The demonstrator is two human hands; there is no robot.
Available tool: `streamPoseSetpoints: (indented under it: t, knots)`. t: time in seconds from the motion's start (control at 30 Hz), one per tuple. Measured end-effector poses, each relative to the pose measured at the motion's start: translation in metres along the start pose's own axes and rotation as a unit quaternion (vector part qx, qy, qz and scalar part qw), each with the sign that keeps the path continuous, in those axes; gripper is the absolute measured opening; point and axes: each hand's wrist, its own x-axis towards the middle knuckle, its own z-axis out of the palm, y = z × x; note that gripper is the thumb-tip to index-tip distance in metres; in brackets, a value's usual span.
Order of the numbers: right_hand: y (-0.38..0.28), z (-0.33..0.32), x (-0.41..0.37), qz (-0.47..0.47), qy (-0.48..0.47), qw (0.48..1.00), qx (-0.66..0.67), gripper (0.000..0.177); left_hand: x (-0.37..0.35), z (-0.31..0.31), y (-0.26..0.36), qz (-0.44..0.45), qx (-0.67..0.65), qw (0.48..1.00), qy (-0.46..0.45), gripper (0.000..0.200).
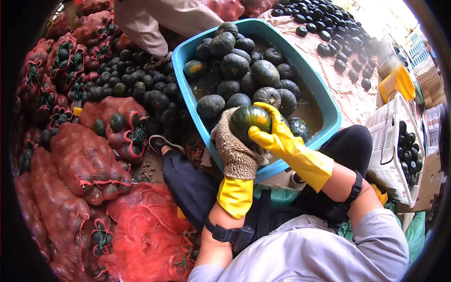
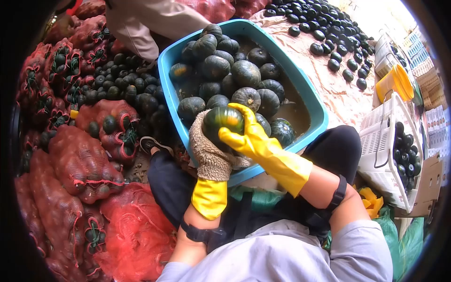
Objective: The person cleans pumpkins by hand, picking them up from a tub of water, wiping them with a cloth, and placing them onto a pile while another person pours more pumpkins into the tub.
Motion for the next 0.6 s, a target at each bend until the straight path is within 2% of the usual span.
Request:
streamPoseSetpoints:
  t: [0.03, 0.07, 0.1, 0.13, 0.17, 0.2, 0.23, 0.27, 0.3, 0.33, 0.37, 0.4, 0.43, 0.47, 0.5, 0.57, 0.6]
  knots:
    - [-0.002, -0.004, 0.0, -0.078, -0.014, 0.988, -0.136, 0.088, 0.001, -0.012, -0.002, 0.145, 0.221, 0.961, -0.077, 0.019]
    - [-0.006, -0.01, -0.009, -0.124, -0.002, 0.967, -0.22, 0.086, 0.002, -0.024, -0.005, 0.311, 0.401, 0.857, -0.088, 0.019]
    - [-0.017, -0.012, -0.019, -0.219, -0.006, 0.924, -0.315, 0.088, -0.005, -0.021, 0.006, 0.352, 0.494, 0.784, -0.13, 0.02]
    - [-0.019, -0.013, -0.019, -0.174, -0.033, 0.949, -0.261, 0.088, -0.011, -0.019, 0.017, 0.4, 0.568, 0.7, -0.166, 0.022]
    - [-0.023, -0.014, -0.019, -0.125, -0.06, 0.969, -0.206, 0.088, -0.008, -0.025, 0.021, 0.4, 0.598, 0.668, -0.191, 0.026]
    - [-0.06, -0.011, -0.023, 0.104, -0.099, 0.986, -0.088, 0.082, -0.007, -0.031, 0.025, 0.402, 0.624, 0.634, -0.215, 0.029]
    - [-0.041, -0.009, -0.017, 0.107, -0.072, 0.988, -0.087, 0.077, -0.003, -0.028, 0.019, 0.253, 0.496, 0.792, -0.249, 0.021]
    - [-0.003, 0.0, -0.012, 0.024, -0.032, 0.995, -0.095, 0.077, 0.0, -0.024, 0.013, 0.07, 0.166, 0.955, -0.236, 0.014]
    - [0.001, 0.007, -0.007, 0.043, 0.003, 0.998, -0.046, 0.081, 0.003, -0.019, 0.007, -0.03, -0.065, 0.987, -0.143, 0.011]
    - [0.003, 0.015, -0.002, 0.059, 0.039, 0.998, 0.005, 0.085, 0.004, -0.012, 0.003, 0.039, 0.031, 0.996, -0.073, 0.013]
    - [0.001, 0.01, 0.002, 0.079, 0.046, 0.992, -0.092, 0.093, 0.007, -0.011, 0.001, 0.03, 0.009, 0.999, -0.033, 0.013]
    - [-0.01, 0.008, -0.003, 0.052, 0.024, 0.991, -0.118, 0.095, 0.009, -0.009, 0.0, 0.023, -0.013, 1.0, 0.007, 0.013]
    - [-0.018, 0.005, -0.005, 0.023, 0.001, 0.989, -0.145, 0.097, 0.007, -0.01, 0.006, 0.129, 0.155, 0.979, -0.035, 0.014]
    - [-0.011, -0.002, -0.01, -0.246, 0.048, 0.918, -0.308, 0.095, 0.001, -0.014, 0.014, 0.231, 0.316, 0.917, -0.074, 0.015]
    - [-0.028, -0.005, -0.014, -0.25, 0.001, 0.911, -0.328, 0.094, -0.007, -0.016, 0.022, 0.322, 0.464, 0.818, -0.109, 0.018]
    - [-0.024, -0.003, -0.019, -0.248, -0.019, 0.923, -0.295, 0.097, -0.011, -0.024, 0.027, 0.377, 0.58, 0.705, -0.157, 0.022]
    - [-0.027, 0.001, -0.022, -0.142, -0.035, 0.971, -0.191, 0.096, -0.011, -0.028, 0.028, 0.359, 0.565, 0.722, -0.177, 0.023]
